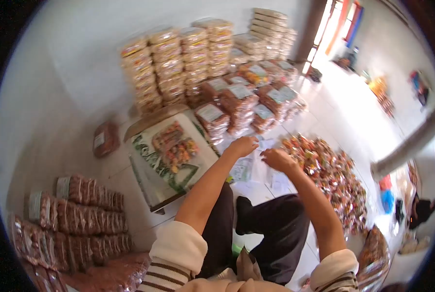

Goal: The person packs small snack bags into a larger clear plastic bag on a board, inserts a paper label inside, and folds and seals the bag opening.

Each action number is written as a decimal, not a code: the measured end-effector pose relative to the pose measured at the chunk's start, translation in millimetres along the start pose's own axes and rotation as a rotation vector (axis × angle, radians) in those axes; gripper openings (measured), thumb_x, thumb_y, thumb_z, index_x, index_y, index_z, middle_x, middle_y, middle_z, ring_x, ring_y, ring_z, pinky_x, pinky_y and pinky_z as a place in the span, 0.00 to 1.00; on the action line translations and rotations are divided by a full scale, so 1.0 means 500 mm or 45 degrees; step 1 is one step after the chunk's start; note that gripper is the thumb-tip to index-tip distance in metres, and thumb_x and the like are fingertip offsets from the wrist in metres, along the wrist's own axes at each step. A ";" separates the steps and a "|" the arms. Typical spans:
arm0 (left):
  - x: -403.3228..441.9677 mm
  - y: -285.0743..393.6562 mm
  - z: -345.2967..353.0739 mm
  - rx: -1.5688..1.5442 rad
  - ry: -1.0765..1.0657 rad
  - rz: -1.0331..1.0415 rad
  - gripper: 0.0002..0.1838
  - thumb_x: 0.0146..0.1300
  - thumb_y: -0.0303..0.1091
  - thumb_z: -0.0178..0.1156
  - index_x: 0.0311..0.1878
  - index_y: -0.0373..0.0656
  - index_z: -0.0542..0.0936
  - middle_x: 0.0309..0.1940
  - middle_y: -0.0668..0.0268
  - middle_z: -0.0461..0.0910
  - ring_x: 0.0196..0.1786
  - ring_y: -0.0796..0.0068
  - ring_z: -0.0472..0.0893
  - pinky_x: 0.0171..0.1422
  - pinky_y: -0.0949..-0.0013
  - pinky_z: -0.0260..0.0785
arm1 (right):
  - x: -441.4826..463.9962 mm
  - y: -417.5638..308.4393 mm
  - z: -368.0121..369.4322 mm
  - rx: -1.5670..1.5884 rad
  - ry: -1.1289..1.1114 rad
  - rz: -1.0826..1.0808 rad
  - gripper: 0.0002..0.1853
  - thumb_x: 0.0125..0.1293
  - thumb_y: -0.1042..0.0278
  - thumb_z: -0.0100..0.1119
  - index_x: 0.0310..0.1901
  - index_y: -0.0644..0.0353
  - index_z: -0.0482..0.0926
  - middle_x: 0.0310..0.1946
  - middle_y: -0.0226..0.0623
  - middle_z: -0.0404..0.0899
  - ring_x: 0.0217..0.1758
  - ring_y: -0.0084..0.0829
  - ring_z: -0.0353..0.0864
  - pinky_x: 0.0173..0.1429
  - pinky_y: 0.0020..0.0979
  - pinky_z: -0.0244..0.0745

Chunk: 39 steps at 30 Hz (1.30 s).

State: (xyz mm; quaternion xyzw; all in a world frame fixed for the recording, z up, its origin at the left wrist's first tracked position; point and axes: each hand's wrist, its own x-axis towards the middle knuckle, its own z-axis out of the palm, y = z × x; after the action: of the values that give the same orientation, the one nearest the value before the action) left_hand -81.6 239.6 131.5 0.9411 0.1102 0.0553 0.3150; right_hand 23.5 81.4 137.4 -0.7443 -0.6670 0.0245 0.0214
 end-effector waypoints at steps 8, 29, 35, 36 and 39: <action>0.064 0.299 0.121 -0.291 0.165 0.531 0.12 0.59 0.39 0.52 0.42 0.46 0.78 0.33 0.56 0.79 0.38 0.59 0.79 0.43 0.62 0.71 | -0.419 0.160 -0.130 0.307 0.381 0.659 0.10 0.60 0.66 0.51 0.41 0.59 0.78 0.34 0.44 0.79 0.36 0.35 0.80 0.39 0.33 0.73; 0.270 0.075 0.729 -0.455 -0.087 -0.078 0.23 0.57 0.29 0.55 0.57 0.44 0.66 0.55 0.54 0.67 0.54 0.58 0.71 0.57 0.64 0.63 | -0.440 0.339 0.560 1.234 0.552 1.422 0.16 0.58 0.68 0.55 0.47 0.66 0.73 0.43 0.42 0.76 0.41 0.31 0.78 0.45 0.29 0.73; 0.344 0.089 0.799 -0.518 0.154 -0.162 0.29 0.54 0.27 0.56 0.60 0.43 0.61 0.54 0.51 0.66 0.56 0.54 0.68 0.59 0.61 0.60 | -0.318 0.406 0.584 1.120 0.861 1.711 0.25 0.58 0.68 0.57 0.54 0.69 0.64 0.48 0.46 0.71 0.45 0.35 0.74 0.51 0.31 0.68; 0.347 0.093 0.810 -0.553 0.223 -0.212 0.31 0.53 0.28 0.57 0.61 0.43 0.59 0.52 0.51 0.67 0.54 0.53 0.68 0.57 0.60 0.61 | -0.311 0.410 0.592 1.116 0.846 1.713 0.25 0.58 0.68 0.57 0.54 0.69 0.64 0.48 0.46 0.71 0.45 0.35 0.74 0.51 0.31 0.68; 0.344 0.099 0.818 -0.749 0.195 -0.414 0.27 0.53 0.32 0.60 0.57 0.43 0.65 0.49 0.52 0.68 0.48 0.56 0.72 0.53 0.61 0.64 | -0.299 0.404 0.551 1.779 0.879 1.755 0.21 0.60 0.62 0.57 0.51 0.63 0.68 0.44 0.36 0.74 0.44 0.26 0.73 0.50 0.27 0.65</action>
State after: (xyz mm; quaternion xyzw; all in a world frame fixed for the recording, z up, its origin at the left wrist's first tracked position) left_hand 164.5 5.1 -158.0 0.7731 0.2614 0.1044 0.5683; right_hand 189.5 -89.8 -149.5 -0.7523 0.1081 0.1980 0.6190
